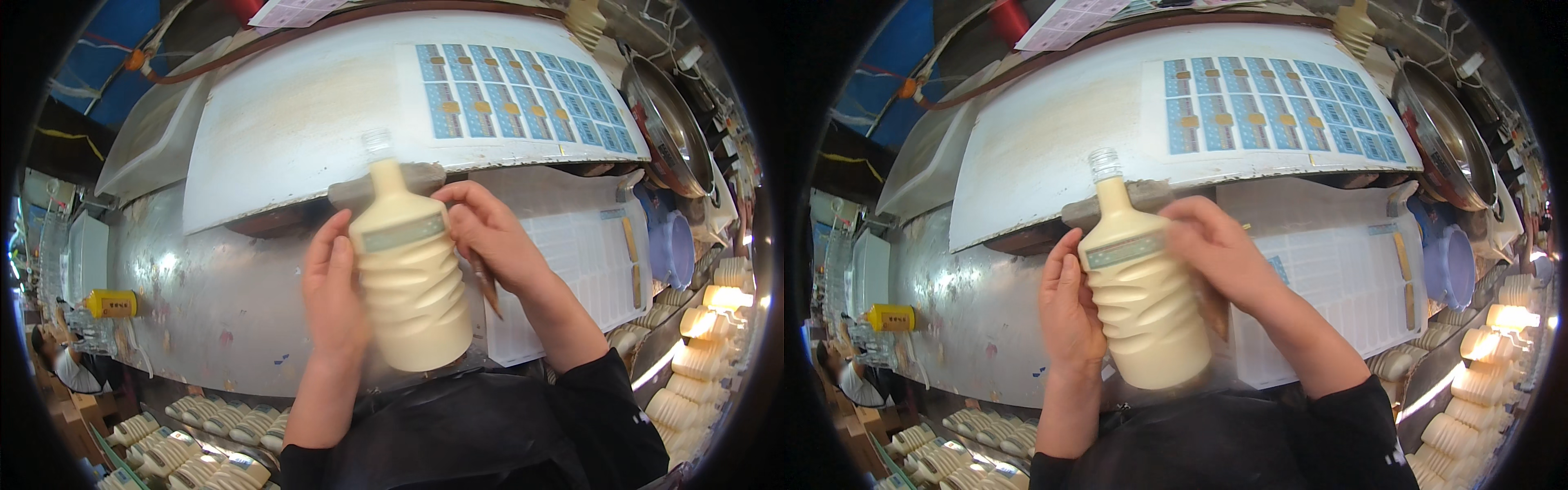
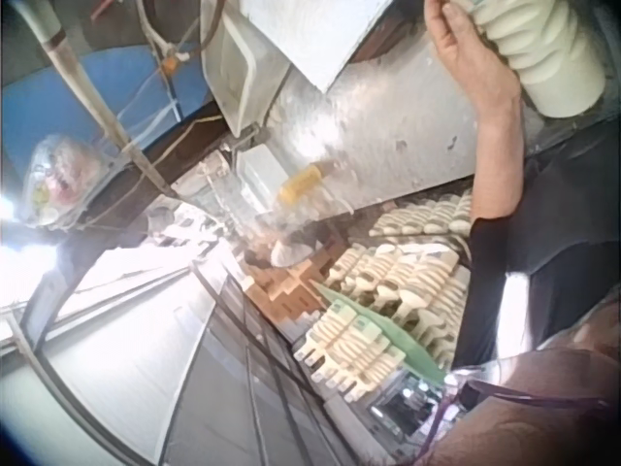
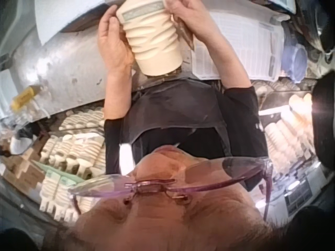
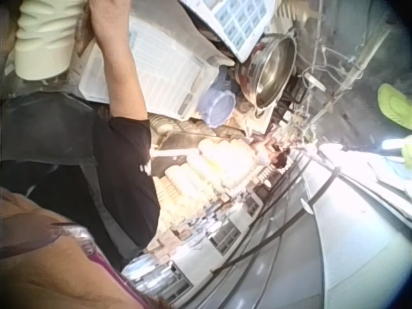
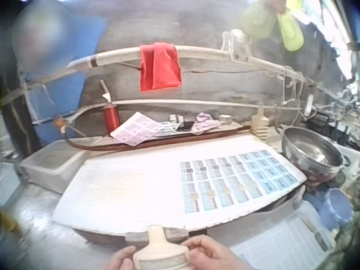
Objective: The person applies adhesive labels to cream-colored plastic bottles. They peel labels from a sheet, position them on the bottle body, and smooth them with a small tool. Finished bottles are placed on a nearby tray.
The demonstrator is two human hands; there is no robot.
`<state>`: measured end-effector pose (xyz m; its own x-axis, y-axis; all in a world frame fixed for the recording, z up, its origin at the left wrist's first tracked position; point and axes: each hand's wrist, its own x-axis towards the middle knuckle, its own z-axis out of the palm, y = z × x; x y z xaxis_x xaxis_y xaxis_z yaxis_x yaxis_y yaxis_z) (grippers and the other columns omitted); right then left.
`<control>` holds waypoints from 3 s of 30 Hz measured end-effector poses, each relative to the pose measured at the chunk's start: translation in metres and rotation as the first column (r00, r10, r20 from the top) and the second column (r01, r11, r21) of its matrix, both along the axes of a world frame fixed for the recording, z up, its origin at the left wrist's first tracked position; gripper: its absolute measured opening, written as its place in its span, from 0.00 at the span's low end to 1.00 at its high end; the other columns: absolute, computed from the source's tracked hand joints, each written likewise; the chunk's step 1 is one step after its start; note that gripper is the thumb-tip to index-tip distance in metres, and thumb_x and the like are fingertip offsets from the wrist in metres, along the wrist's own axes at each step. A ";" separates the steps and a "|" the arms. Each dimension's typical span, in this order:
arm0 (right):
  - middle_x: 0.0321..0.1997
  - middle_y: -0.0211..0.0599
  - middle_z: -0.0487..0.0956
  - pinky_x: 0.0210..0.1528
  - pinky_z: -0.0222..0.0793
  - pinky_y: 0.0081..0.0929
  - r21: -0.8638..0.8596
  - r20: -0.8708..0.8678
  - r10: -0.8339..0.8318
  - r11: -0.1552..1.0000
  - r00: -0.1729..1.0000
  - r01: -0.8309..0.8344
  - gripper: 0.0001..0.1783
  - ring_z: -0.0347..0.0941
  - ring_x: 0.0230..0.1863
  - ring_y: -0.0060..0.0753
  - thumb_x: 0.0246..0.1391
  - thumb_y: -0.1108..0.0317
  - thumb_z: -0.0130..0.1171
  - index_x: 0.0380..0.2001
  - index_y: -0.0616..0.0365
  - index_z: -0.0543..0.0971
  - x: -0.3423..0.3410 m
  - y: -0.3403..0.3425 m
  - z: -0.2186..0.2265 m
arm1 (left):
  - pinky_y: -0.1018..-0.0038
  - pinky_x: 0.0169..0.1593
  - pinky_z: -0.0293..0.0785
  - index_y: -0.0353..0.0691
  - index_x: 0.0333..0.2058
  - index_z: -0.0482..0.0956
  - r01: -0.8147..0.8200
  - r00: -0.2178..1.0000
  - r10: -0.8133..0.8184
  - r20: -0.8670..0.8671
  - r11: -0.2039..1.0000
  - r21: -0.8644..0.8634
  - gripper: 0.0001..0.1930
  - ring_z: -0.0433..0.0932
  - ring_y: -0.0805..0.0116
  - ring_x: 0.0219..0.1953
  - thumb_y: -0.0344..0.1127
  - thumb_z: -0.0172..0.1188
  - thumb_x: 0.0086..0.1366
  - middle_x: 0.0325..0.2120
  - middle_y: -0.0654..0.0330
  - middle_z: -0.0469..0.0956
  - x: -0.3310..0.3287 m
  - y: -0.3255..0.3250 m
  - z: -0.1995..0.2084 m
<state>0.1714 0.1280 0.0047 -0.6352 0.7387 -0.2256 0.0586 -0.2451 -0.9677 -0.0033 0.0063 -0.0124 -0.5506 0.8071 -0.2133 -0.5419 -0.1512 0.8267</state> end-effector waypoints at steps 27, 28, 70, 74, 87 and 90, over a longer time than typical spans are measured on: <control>0.31 0.20 0.70 0.33 0.62 0.13 0.221 0.099 -0.102 0.972 0.990 0.078 0.22 0.64 0.31 0.09 0.60 0.63 0.68 0.52 0.60 0.74 -0.014 -0.014 0.005 | 0.71 0.58 0.74 0.34 0.58 0.73 0.019 0.994 -0.024 -0.108 0.999 -0.047 0.18 0.77 0.69 0.54 0.30 0.61 0.72 0.52 0.55 0.78 0.006 0.001 0.007; 0.33 0.20 0.70 0.34 0.62 0.10 0.216 0.102 -0.084 0.974 0.991 0.060 0.22 0.65 0.31 0.07 0.61 0.64 0.67 0.53 0.61 0.73 -0.014 -0.014 0.006 | 0.71 0.58 0.74 0.34 0.58 0.73 0.017 0.994 -0.021 -0.107 0.999 -0.045 0.18 0.77 0.69 0.54 0.30 0.61 0.72 0.52 0.55 0.78 0.006 0.001 0.007; 0.40 0.48 0.78 0.44 0.72 0.44 0.470 0.370 -0.030 0.868 0.928 -0.160 0.23 0.77 0.42 0.53 0.64 0.58 0.57 0.58 0.58 0.75 0.012 -0.039 0.039 | 0.64 0.65 0.72 0.30 0.68 0.61 0.272 0.952 -0.267 -0.147 0.962 0.012 0.33 0.77 0.57 0.60 0.41 0.55 0.69 0.60 0.47 0.74 0.014 -0.013 0.000; 0.40 0.46 0.78 0.45 0.72 0.41 0.423 0.340 0.005 0.892 0.940 -0.158 0.24 0.76 0.42 0.50 0.64 0.57 0.58 0.59 0.59 0.75 0.014 -0.033 0.027 | 0.66 0.66 0.70 0.29 0.69 0.61 0.217 0.954 -0.214 -0.211 0.976 -0.013 0.35 0.75 0.58 0.61 0.38 0.59 0.67 0.62 0.48 0.73 0.017 -0.013 0.002; 0.33 0.23 0.75 0.36 0.67 0.13 0.077 0.008 -0.055 0.996 0.998 0.054 0.16 0.70 0.33 0.09 0.68 0.62 0.61 0.51 0.60 0.73 -0.007 -0.003 -0.005 | 0.70 0.59 0.73 0.34 0.61 0.72 0.015 0.974 -0.036 -0.226 0.995 -0.095 0.17 0.77 0.69 0.54 0.31 0.51 0.78 0.53 0.56 0.77 0.000 0.001 0.011; 0.31 0.21 0.75 0.34 0.66 0.12 0.077 0.072 -0.048 0.996 0.996 0.043 0.14 0.69 0.32 0.09 0.68 0.63 0.61 0.49 0.59 0.73 -0.010 -0.004 0.004 | 0.72 0.57 0.77 0.35 0.58 0.73 -0.001 0.991 -0.007 -0.136 0.998 -0.057 0.14 0.79 0.69 0.51 0.31 0.52 0.78 0.51 0.57 0.79 0.005 0.004 0.006</control>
<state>0.1611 0.1239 0.0088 -0.5843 0.7832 -0.2127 0.1206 -0.1753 -0.9771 0.0012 0.0100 -0.0067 -0.5753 0.7974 -0.1821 -0.4239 -0.1002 0.9001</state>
